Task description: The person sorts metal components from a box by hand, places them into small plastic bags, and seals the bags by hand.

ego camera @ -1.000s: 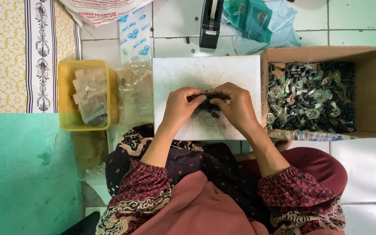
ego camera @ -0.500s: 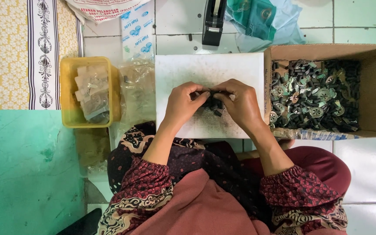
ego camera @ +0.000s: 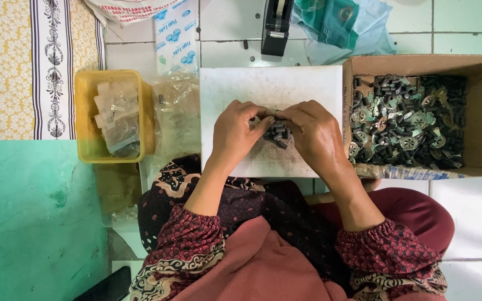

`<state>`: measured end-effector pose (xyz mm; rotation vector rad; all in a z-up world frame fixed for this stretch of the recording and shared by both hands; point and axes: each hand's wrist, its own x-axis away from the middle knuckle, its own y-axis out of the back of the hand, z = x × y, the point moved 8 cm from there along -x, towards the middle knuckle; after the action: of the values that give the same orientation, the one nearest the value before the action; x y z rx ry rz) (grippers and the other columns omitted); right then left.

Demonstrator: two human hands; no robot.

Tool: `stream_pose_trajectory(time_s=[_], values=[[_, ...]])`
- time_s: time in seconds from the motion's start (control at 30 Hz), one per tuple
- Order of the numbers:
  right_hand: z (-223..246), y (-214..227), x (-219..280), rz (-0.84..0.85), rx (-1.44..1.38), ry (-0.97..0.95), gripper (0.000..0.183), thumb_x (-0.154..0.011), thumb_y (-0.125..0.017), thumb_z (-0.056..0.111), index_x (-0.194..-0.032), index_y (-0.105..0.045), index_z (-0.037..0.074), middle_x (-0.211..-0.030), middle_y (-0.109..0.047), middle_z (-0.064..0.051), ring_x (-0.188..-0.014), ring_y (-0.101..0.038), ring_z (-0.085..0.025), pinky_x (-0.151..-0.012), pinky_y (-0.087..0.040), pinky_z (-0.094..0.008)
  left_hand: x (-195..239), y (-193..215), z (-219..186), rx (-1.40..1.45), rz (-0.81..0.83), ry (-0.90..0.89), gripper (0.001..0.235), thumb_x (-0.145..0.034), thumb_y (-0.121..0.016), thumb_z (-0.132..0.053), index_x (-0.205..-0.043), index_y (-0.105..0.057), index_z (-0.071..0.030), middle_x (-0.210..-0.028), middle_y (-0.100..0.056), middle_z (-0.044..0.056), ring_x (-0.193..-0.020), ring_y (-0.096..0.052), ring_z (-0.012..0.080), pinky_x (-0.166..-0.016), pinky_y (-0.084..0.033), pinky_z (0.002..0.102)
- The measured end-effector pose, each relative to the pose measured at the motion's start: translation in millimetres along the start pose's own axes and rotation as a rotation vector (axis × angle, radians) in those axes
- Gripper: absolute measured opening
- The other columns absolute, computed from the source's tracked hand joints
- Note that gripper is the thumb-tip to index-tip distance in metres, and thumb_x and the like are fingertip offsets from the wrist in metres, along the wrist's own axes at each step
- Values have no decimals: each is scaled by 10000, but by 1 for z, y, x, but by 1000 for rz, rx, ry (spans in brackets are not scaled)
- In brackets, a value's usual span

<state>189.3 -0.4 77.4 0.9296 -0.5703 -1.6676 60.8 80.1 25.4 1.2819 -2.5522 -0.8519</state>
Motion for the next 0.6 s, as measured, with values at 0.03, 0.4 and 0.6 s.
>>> stream_pose_trajectory(time_s=[0.03, 0.4, 0.6], values=[[-9, 4, 2, 2, 0, -1, 128, -878, -797, -56, -983, -790, 16, -927, -715, -127, -890, -709, -304, -761, -602, -358, 0, 3, 5, 1, 1, 2, 116, -943, -777, -236, -979, -778, -126, -843, -732, 73, -829, -647, 212, -667, -610, 325], [-31, 16, 1, -84, -118, -84, 151, -948, -767, -53, -1060, -800, 42, -914, -730, -115, -869, -730, -342, -767, -598, -384, 6, 24, 36, -107, -23, 305, 143, -919, -728, -311, -984, -773, -191, -846, -733, 9, -789, -668, 172, -703, -563, 307], [-29, -18, 1, 71, -24, -91, 123, -911, -766, -6, -1032, -775, 14, -1049, -671, -151, -997, -657, -345, -836, -582, -431, 6, -1, 53, -297, 160, 344, 258, -950, -684, -345, -1043, -787, -128, -918, -735, 78, -902, -690, 250, -740, -577, 364]])
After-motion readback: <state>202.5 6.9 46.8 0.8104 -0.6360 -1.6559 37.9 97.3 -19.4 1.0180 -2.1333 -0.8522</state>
